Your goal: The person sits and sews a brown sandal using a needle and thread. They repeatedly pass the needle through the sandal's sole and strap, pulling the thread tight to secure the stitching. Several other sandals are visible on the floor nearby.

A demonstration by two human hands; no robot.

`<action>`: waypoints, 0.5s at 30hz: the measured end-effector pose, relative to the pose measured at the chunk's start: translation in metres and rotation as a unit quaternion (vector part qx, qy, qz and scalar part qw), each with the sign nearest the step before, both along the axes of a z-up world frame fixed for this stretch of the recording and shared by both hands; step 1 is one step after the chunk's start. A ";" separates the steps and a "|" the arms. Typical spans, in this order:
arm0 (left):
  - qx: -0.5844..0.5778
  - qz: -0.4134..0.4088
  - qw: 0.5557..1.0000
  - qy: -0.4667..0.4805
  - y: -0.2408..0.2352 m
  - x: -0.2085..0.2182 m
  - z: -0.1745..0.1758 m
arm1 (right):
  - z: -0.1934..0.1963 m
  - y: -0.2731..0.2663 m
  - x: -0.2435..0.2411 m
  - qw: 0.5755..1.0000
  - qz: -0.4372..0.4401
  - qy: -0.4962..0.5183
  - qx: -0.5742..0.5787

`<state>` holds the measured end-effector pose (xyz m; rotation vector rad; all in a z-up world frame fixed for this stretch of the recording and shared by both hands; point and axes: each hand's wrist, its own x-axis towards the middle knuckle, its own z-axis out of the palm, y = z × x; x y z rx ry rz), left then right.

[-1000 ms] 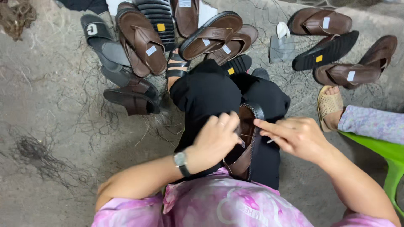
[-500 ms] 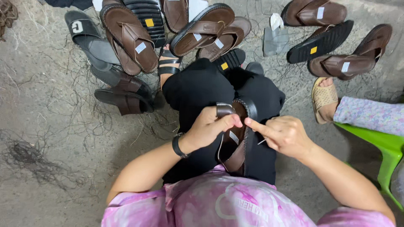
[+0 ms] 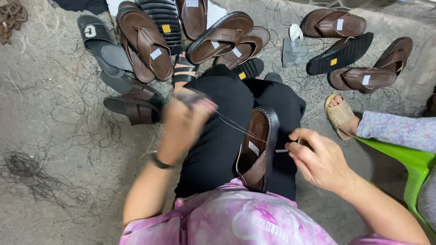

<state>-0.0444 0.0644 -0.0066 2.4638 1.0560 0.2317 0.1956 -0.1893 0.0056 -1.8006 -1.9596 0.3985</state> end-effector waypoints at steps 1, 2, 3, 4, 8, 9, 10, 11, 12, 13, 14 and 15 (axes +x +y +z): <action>0.001 0.001 1.000 0.000 0.006 -0.011 -0.001 | -0.001 -0.001 -0.002 1.000 0.001 0.000 0.001; 0.131 0.048 0.990 -0.003 0.012 -0.021 -0.001 | -0.002 -0.002 -0.004 1.000 0.005 -0.017 -0.013; 0.258 0.090 0.962 -0.004 0.019 -0.032 -0.001 | -0.002 -0.004 -0.007 0.999 0.005 -0.033 -0.029; 0.257 0.088 0.962 -0.004 0.007 -0.016 0.017 | 0.001 -0.001 -0.008 0.999 0.003 -0.032 -0.030; -0.223 -0.087 0.928 -0.286 -0.073 0.016 0.003 | 0.005 0.003 -0.010 0.987 0.021 -0.144 -0.066; -0.231 -0.164 0.919 -0.274 -0.102 0.019 -0.021 | 0.006 0.001 -0.010 0.975 0.028 -0.203 -0.085; -0.230 -0.160 0.919 -0.277 -0.103 0.023 -0.033 | 0.008 0.002 -0.011 0.975 0.032 -0.205 -0.085; -0.142 -0.213 0.922 -0.290 -0.104 0.027 -0.045 | 0.010 0.002 -0.012 0.968 0.038 -0.233 -0.086; -0.052 -0.263 0.916 -0.299 -0.105 0.033 -0.057 | 0.012 0.002 -0.011 0.961 0.044 -0.260 -0.086; -0.054 -0.266 0.914 -0.301 -0.105 0.037 -0.061 | 0.011 0.001 -0.012 0.960 0.041 -0.262 -0.089; -0.045 -0.264 0.908 -0.323 -0.105 0.040 -0.065 | 0.009 -0.001 -0.011 0.959 0.048 -0.266 -0.087; -0.036 -0.261 0.902 -0.343 -0.105 0.043 -0.069 | 0.007 -0.001 -0.012 0.958 0.057 -0.269 -0.084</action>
